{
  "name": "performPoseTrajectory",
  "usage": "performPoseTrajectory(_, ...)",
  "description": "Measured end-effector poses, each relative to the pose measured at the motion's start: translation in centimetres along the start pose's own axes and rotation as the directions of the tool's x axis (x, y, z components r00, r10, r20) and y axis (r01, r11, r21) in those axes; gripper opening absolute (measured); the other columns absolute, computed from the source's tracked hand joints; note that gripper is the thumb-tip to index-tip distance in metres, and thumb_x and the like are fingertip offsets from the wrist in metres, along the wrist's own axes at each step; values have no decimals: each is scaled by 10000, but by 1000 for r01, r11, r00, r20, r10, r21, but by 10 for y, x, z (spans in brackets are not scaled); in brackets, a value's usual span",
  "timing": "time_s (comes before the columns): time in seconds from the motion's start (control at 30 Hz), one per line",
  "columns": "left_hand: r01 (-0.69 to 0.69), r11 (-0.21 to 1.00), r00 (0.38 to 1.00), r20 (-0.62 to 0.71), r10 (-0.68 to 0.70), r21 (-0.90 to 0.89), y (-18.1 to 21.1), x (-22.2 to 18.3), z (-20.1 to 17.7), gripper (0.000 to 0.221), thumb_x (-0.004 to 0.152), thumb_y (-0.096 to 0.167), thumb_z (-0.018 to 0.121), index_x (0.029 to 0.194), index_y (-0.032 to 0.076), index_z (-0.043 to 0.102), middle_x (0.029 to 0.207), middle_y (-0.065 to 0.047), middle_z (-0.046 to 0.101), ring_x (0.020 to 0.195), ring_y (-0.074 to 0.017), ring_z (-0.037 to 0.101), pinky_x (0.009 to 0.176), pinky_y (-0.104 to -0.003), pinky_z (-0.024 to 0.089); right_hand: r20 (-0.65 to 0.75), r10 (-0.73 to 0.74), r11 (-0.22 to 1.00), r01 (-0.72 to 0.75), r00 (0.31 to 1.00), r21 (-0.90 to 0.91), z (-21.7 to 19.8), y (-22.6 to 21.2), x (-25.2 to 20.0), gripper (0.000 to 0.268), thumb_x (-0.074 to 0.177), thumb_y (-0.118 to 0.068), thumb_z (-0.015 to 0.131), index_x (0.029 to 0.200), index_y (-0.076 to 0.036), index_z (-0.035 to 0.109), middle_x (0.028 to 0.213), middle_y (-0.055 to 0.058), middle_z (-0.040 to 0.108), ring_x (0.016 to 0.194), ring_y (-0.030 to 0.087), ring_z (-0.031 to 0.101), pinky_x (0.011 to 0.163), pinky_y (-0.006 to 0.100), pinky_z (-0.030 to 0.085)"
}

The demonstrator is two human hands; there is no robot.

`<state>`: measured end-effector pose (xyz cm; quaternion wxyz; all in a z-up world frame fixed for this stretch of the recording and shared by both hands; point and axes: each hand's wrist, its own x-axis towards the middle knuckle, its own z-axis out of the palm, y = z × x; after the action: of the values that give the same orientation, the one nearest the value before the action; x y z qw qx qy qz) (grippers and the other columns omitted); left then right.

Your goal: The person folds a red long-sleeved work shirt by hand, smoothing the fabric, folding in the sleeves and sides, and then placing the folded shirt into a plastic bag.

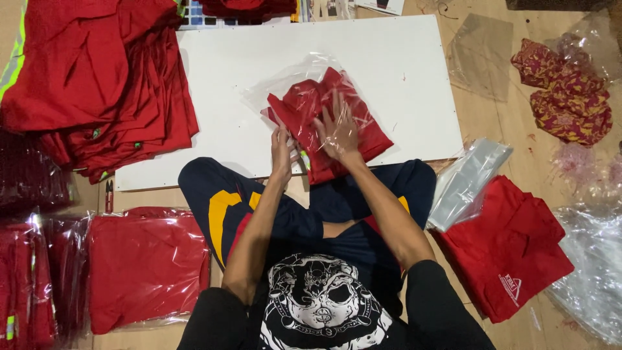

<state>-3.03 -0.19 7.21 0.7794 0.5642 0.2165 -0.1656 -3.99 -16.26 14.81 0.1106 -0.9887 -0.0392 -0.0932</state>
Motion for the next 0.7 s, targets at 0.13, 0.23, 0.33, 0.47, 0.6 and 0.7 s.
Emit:
performPoseTrajectory(0.13, 11, 999, 995, -103, -15, -43, 0, -7, -1, 788, 986, 591, 617, 1563, 156, 302, 1215, -88, 497, 851, -174, 596, 517, -232, 487, -9, -82, 986, 83, 997, 145, 91, 38, -13, 451, 1108, -271, 405, 1443, -13, 562, 1623, 238, 327, 1504, 425, 279, 1207, 545, 303)
performPoseTrajectory(0.23, -6, 1000, 991, -130, 9, 29, 8, -17, 2, 795, 978, 474, 678, 1563, 98, 293, 1036, -69, 528, 656, -134, 537, 421, -193, 393, 136, -29, 1000, 30, 990, -5, 97, 35, -16, 587, 1064, -489, 410, 1529, -140, 486, 1642, 185, 343, 1539, 388, 236, 1252, 577, 128)
performPoseTrajectory(0.33, -87, 996, 996, -20, 87, -4, -1, -12, -2, 910, 984, 460, 730, 1613, 53, 213, 1434, -250, 480, 1233, -363, 606, 888, -439, 578, 250, 60, 997, -68, 966, 24, 100, 31, -18, 715, 1012, -726, 286, 1615, -342, 305, 1716, 125, 137, 1566, 427, 68, 1267, 603, 39)
performPoseTrajectory(0.47, -178, 984, 984, -10, 179, 26, 9, -30, 2, 810, 1023, 278, 681, 1621, 57, 180, 1500, -323, 402, 1404, -473, 447, 1067, -555, 483, 288, 161, 987, -148, 944, -68, 102, 16, -22, 752, 969, -798, 249, 1612, -409, 272, 1729, 76, 97, 1574, 403, 4, 1258, 606, -22)
performPoseTrajectory(0.6, -265, 960, 964, 8, 266, 93, 27, -20, 3, 687, 1047, 226, 648, 1608, 84, 278, 1538, -345, 372, 1481, -478, 325, 1196, -554, 331, 296, 269, 962, -239, 917, -134, 107, -12, -26, 737, 945, -796, 307, 1565, -407, 390, 1701, 147, 199, 1561, 450, 64, 1218, 673, 23)
performPoseTrajectory(0.7, -151, 987, 988, 45, 149, 49, -2, 41, -32, 808, 1016, 259, 719, 1625, 100, 212, 1454, -296, 482, 1341, -432, 537, 1033, -525, 538, 179, 291, 950, -261, 940, -174, 112, -20, -21, 651, 956, -647, 412, 1555, -393, 413, 1704, 167, 172, 1561, 458, 6, 1218, 681, 61)
